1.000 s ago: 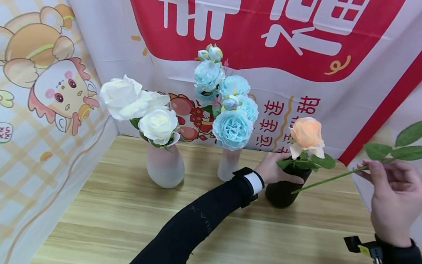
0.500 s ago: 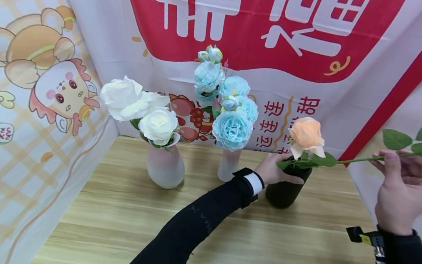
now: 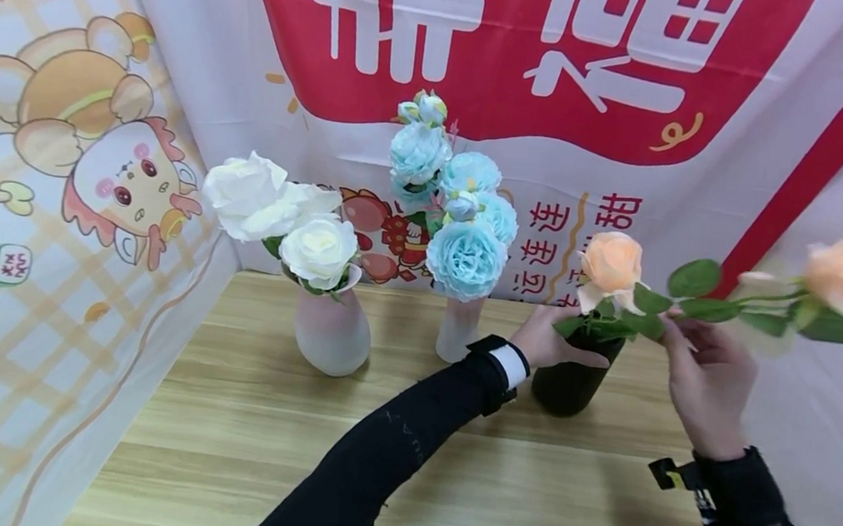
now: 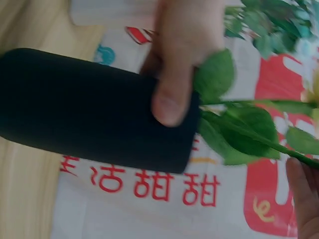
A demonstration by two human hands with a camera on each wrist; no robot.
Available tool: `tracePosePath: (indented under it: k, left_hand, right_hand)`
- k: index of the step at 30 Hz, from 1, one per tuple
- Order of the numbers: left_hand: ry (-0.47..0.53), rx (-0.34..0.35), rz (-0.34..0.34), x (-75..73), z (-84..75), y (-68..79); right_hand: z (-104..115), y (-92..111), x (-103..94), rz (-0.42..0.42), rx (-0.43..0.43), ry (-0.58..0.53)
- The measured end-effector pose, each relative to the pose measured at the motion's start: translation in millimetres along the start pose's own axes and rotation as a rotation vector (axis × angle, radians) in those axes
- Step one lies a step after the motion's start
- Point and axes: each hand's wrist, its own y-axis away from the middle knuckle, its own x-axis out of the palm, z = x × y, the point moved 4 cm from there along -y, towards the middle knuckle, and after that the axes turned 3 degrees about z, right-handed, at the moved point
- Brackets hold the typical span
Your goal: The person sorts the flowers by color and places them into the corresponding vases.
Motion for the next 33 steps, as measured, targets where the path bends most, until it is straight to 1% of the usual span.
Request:
tracePosePath:
  k: [3,5,6,8,11,13,15,16,18,20,21,22,23,25,27,28,31,33]
  left_hand:
    - [-0.156,0.032,0.017,1.7,-1.9,-4.1]
    - [-0.244,0.061,0.016,2.9,-3.7,-7.0]
    - [-0.256,0.056,0.015,3.8,-3.4,-7.5]
    - [-0.244,0.039,-0.002,4.6,-3.0,-7.3]
    - [-0.224,0.03,-0.014,5.0,-2.2,-6.8]
    - [-0.2,0.039,-0.024,4.4,-2.3,-5.9]
    - [-0.19,0.045,-0.023,3.7,-3.4,-4.8]
    - [-0.21,0.053,-0.021,3.2,-4.4,-4.3]
    - [-0.283,0.064,-0.008,2.1,-7.2,-3.4]
    - [-0.375,0.075,0.005,1.1,-9.7,-2.8]
    - [-0.421,0.086,0.009,0.7,-11.1,-2.5]
    - [-0.461,0.099,0.013,0.5,-12.3,-2.4]
    - [-0.478,0.105,0.017,0.5,-12.7,-2.4]
    - [-0.481,0.116,0.024,0.4,-13.3,-2.3]
    - [-0.451,0.117,0.027,0.4,-11.7,-2.5]
    - [-0.444,0.116,0.027,0.5,-10.8,-2.7]
    - [-0.447,0.116,0.018,0.6,-8.5,-3.2]
    - [-0.457,0.116,0.009,0.6,-8.0,-3.1]
  right_hand:
    - [-6.2,7.7,9.5,0.07,-0.028,0.237]
    - [-9.9,11.9,14.0,0.097,-0.007,0.333]
    - [-11.4,13.6,15.9,0.106,0.002,0.368]
    - [-15.2,16.3,18.9,0.119,0.02,0.407]
    - [-21.8,18.6,21.4,0.134,0.027,0.422]
    - [-26.1,20.6,22.7,0.144,0.028,0.413]
    - [-29.1,22.4,23.5,0.148,0.015,0.427]
    - [-30.6,23.6,23.7,0.151,0.013,0.445]
    - [-33.6,25.9,24.1,0.153,0.006,0.473]
    - [-36.0,27.8,24.8,0.162,-0.01,0.503]
    - [-37.6,28.6,25.0,0.165,-0.008,0.483]
    - [-39.0,30.0,25.0,0.165,-0.011,0.49]
    - [-40.6,31.6,24.8,0.161,-0.005,0.479]
    - [-43.5,35.0,25.1,0.162,0.004,0.462]
    - [-46.3,39.2,25.1,0.155,0.018,0.432]
    - [-47.5,41.9,25.2,0.154,0.028,0.444]
    - [-50.5,48.4,24.3,0.147,0.076,0.419]
    - [-52.0,52.1,22.9,0.137,0.127,0.41]
